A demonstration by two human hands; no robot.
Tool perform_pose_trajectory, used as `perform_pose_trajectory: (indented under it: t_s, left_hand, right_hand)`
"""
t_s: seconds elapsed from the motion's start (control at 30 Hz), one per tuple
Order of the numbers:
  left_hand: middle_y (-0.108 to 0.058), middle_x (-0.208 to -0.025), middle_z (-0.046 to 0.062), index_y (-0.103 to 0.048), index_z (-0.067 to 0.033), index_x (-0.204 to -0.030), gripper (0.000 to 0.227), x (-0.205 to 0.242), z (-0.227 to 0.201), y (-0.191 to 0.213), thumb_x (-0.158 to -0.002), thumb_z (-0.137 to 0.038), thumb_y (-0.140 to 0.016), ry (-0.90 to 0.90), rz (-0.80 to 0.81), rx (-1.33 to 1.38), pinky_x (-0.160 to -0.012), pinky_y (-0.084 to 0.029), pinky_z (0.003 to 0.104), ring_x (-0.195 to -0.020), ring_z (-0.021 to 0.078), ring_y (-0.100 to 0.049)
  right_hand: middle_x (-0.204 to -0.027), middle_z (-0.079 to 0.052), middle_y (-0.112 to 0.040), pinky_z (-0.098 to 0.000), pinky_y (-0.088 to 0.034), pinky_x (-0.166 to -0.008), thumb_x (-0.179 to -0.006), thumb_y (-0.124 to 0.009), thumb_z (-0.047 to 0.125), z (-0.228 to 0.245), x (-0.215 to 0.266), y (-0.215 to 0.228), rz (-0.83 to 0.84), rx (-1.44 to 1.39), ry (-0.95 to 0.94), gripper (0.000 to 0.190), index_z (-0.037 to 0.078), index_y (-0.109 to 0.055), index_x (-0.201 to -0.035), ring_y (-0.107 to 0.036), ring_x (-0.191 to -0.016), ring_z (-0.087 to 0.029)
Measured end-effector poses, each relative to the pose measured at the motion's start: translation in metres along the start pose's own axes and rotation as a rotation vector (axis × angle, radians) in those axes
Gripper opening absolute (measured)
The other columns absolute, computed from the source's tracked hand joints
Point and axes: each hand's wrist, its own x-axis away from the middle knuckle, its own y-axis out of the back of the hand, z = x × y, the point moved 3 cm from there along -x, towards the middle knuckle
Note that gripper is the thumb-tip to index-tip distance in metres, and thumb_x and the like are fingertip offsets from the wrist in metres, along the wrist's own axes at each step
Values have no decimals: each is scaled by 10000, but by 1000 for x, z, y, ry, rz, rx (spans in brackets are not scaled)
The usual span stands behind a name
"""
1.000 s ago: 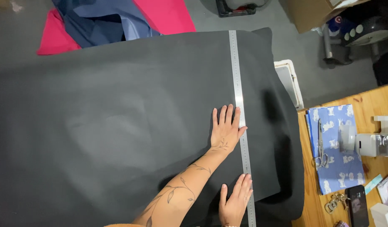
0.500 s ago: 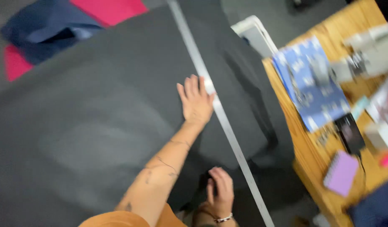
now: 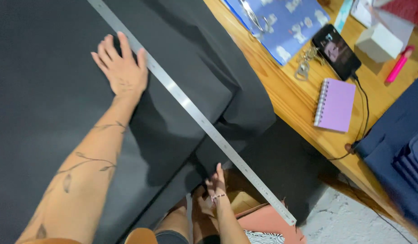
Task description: Measuring and smoothing a large piece of black fabric on a work table using a metal ruler
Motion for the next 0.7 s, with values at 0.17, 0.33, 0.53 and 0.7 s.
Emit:
perform_pose_trajectory:
  t_s: [0.17,0.33,0.53,0.7]
  left_hand:
    - [-430,-1460,322,-514,30,-1523,610,-3,6,3,-1121,-423,-584,-37,0,-3,-1106,-185,699,-1324,511,-383]
    - [-429,-1458,388,-535,77,-1533,597,-4,14,0,-1161,-384,-612,-114,4,30,-1071,-155,712,-1304,574,-375]
    - [-440,-1394,434,-579,78,-1527,560,-7,32,-18,-1207,-381,-606,-153,13,28,-1035,-177,697,-1241,640,-377]
    - [-404,-1394,358,-754,18,-1496,551,-10,56,-42,-1281,-471,-616,-179,-60,-57,-961,-308,699,-1215,572,-363]
  right_hand:
    - [-1384,-189,-632,-467,-482,-1102,-902,-687,245,23,7,-23,244,-272,-102,534,13,-593,-1372,-616,-1246,-315]
    - [-1700,-196,-206,-249,-259,-219,-695,-778,591,77,90,30,-198,365,-205,1289,240,-4,-1663,-431,-261,-166]
    - [-1351,-236,-636,-526,-528,-1029,-892,-658,13,95,101,108,97,-99,222,506,-10,-560,-1388,-609,-1235,-375]
    - [-1133,-85,-671,-447,-531,-1023,-876,-700,-114,110,124,126,222,-136,485,457,111,-635,-1269,-615,-1152,-233]
